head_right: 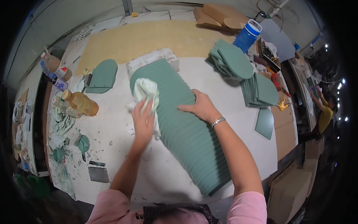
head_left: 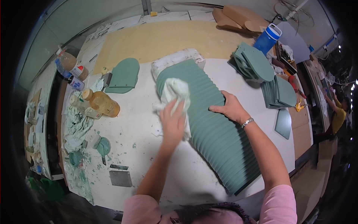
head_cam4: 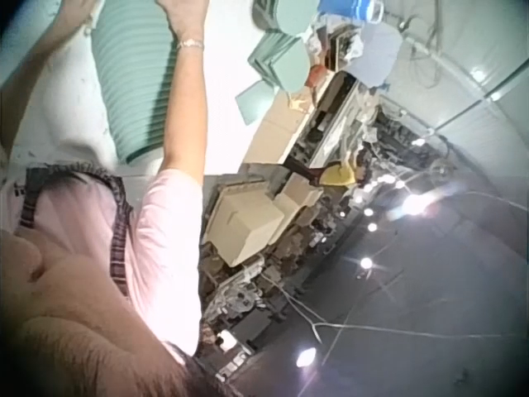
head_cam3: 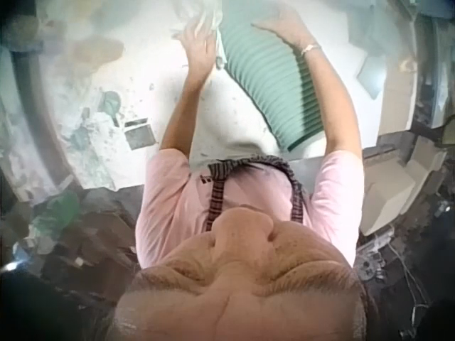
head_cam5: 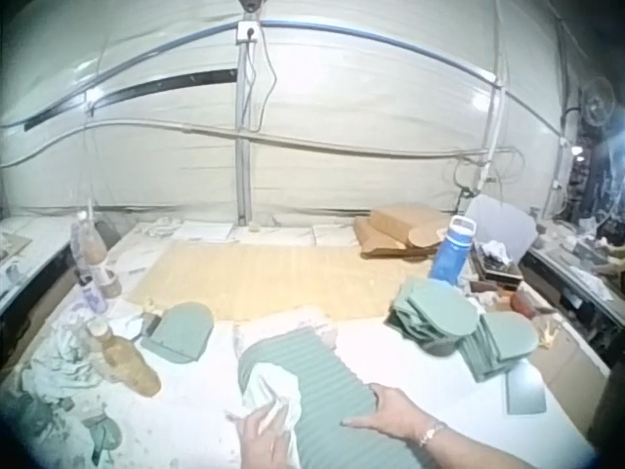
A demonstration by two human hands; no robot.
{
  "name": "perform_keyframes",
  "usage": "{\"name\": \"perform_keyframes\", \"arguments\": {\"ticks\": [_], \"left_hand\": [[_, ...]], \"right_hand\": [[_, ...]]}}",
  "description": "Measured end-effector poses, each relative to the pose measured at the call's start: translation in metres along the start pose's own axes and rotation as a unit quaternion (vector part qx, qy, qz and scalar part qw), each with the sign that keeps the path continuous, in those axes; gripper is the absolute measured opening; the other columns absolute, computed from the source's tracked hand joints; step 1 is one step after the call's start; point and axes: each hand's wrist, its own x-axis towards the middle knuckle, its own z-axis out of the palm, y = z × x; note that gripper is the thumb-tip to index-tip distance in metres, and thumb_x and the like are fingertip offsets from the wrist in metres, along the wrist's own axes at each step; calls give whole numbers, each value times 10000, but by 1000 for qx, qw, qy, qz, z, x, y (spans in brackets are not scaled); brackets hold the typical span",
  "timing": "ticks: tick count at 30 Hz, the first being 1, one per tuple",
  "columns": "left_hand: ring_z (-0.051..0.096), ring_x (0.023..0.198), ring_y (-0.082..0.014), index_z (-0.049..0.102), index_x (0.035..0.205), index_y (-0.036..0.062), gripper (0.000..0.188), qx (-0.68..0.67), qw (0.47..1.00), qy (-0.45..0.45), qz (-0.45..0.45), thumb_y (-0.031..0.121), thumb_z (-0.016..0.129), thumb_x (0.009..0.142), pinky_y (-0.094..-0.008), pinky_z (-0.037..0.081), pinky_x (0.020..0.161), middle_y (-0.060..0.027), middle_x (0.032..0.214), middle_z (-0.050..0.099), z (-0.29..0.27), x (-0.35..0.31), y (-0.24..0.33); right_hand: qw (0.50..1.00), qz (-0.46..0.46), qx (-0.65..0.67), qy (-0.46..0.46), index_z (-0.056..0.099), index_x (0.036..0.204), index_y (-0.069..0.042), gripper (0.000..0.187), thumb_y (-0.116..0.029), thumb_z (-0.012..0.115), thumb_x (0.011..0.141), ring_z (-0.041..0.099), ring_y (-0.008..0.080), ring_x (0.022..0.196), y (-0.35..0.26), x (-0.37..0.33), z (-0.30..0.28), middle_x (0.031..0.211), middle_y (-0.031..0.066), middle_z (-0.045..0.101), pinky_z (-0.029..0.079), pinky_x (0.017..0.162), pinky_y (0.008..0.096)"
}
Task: The person applies adhesive to the edges of green furniture components using a small spatula and wipes excess away with a cloth.
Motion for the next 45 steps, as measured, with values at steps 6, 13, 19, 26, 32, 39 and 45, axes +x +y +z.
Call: {"name": "perform_keyframes", "arguments": {"ticks": [6, 13, 19, 26, 32, 39, 45], "left_hand": [[616, 968, -316, 684, 1191, 51, 348, -87, 988, -122, -48, 37, 664, 844, -386, 500, 864, -140, 1169, 613, -10, -87, -24], [617, 957, -338, 608, 1115, 19, 301, -158, 975, 42, -149, 43, 693, 827, -398, 492, 852, -159, 1041, 615, 24, -49, -3], [628, 911, -361, 602, 1058, 34, 278, -184, 958, 18, -219, 121, 725, 824, -430, 500, 798, -145, 988, 636, 5, -37, -9], [635, 864, -385, 599, 1025, 43, 284, -72, 973, -24, -220, 143, 731, 795, -445, 513, 756, -149, 948, 646, 16, -64, -21], [627, 1009, -312, 600, 1146, -19, 334, -193, 961, 74, -186, 37, 690, 830, -360, 480, 914, -181, 1084, 645, -4, -4, 0], [643, 893, -382, 678, 1058, 0, 225, -143, 983, 30, -115, 73, 682, 845, -441, 525, 802, -205, 1022, 647, 4, -62, -32], [563, 1186, -314, 687, 1120, 13, 280, -69, 996, 57, -2, 128, 668, 865, -411, 413, 1049, -119, 1250, 629, 11, 115, -28]], "right_hand": [[1000, 1, 4, -1, 577, 1210, 119, 727, -337, 853, 716, 692, 289, 969, 7, 0, -12, 1078, 240, 705, 535, 892, 355], [999, -27, -15, 33, 565, 1227, 119, 733, -322, 861, 722, 687, 274, 975, 14, 4, -3, 1086, 228, 703, 535, 885, 344], [999, 22, 19, -28, 547, 1248, 139, 800, -367, 860, 713, 675, 295, 1018, -4, 2, -8, 1105, 250, 694, 514, 931, 353], [998, -22, -50, 28, 528, 1259, 155, 825, -373, 856, 717, 675, 302, 1009, 12, 5, -1, 1095, 266, 688, 518, 920, 349], [1000, 19, 13, -20, 504, 1284, 169, 873, -383, 859, 708, 665, 315, 1046, 6, 7, -5, 1126, 274, 678, 507, 948, 352], [1000, 2, -11, -4, 510, 1280, 164, 855, -374, 858, 714, 680, 290, 1011, 3, 5, -10, 1106, 256, 691, 522, 917, 340], [1000, 18, -1, -18, 524, 1264, 143, 783, -323, 861, 733, 644, 249, 1029, -3, 5, 0, 1115, 223, 683, 495, 942, 337]]}}
